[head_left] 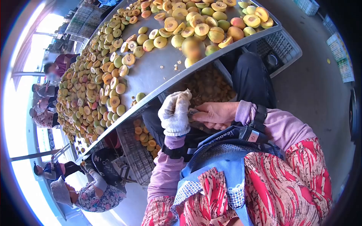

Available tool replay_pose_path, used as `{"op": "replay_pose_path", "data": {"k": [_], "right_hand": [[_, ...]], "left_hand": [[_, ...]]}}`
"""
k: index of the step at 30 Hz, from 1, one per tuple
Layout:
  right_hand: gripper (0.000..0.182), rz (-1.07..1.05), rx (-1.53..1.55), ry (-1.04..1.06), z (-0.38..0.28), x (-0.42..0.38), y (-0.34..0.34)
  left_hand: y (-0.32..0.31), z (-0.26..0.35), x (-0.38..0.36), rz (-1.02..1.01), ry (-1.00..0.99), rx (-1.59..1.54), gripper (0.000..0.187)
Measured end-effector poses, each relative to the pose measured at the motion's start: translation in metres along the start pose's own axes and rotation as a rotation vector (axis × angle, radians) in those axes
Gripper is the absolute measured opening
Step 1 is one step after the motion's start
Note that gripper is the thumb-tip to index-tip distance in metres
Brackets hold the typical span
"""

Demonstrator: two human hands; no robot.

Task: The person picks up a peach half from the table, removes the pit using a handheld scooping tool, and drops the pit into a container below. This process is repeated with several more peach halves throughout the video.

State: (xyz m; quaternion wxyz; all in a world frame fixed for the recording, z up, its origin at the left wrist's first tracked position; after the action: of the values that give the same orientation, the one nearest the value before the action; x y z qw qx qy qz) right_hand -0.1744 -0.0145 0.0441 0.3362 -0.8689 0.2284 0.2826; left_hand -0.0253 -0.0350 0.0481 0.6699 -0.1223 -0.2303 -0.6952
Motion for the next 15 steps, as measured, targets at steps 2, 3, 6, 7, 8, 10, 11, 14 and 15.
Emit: {"op": "replay_pose_path", "data": {"k": [2,3,6,7,8,10,11,14,15], "right_hand": [[0.028,0.006,-0.043,-0.067,0.003,-0.003,0.005],[0.029,-0.106,0.024,-0.1,0.008,0.002,0.006],[0.033,-0.24,0.11,-0.112,0.009,0.002,0.004],[0.035,-0.264,0.139,-0.1,0.009,0.001,0.003],[0.035,-0.262,0.14,-0.098,0.006,-0.002,0.002],[0.035,-0.199,0.002,-0.234,0.001,-0.01,0.0],[0.035,-0.199,0.004,-0.234,0.002,-0.009,-0.001],[0.034,-0.244,0.063,-0.258,0.01,0.001,0.002],[0.034,-0.37,0.159,-0.254,0.015,0.006,0.006]], "left_hand": [[0.005,0.01,0.002,-0.204,0.316,-0.022,0.022],[0.006,0.009,0.003,-0.145,0.486,-0.148,0.023],[0.008,0.013,0.005,-0.046,0.691,-0.358,0.018],[0.009,0.015,0.005,-0.165,0.545,-0.225,0.016],[0.009,0.019,0.006,-0.283,0.401,-0.092,0.014],[0.005,0.035,0.011,-0.61,-0.278,0.257,0.013],[0.005,0.038,0.01,-0.66,-0.356,0.315,0.013],[0.006,0.034,0.006,-0.626,-0.042,0.184,0.013],[0.006,0.025,0.002,-0.518,0.349,-0.006,0.013]]}}
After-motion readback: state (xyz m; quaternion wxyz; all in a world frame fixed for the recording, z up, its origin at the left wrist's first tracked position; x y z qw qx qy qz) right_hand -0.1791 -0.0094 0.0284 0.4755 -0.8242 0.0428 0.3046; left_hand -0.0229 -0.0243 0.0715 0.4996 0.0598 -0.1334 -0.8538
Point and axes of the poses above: each hand's wrist, its own x-axis towards the middle knuckle, its own y-axis out of the back of the hand, z = x × y, the point moved 2 cm from there along x, towards the middle knuckle, and after that the axes turned 13 degrees about -y, right-handed, at the moved point
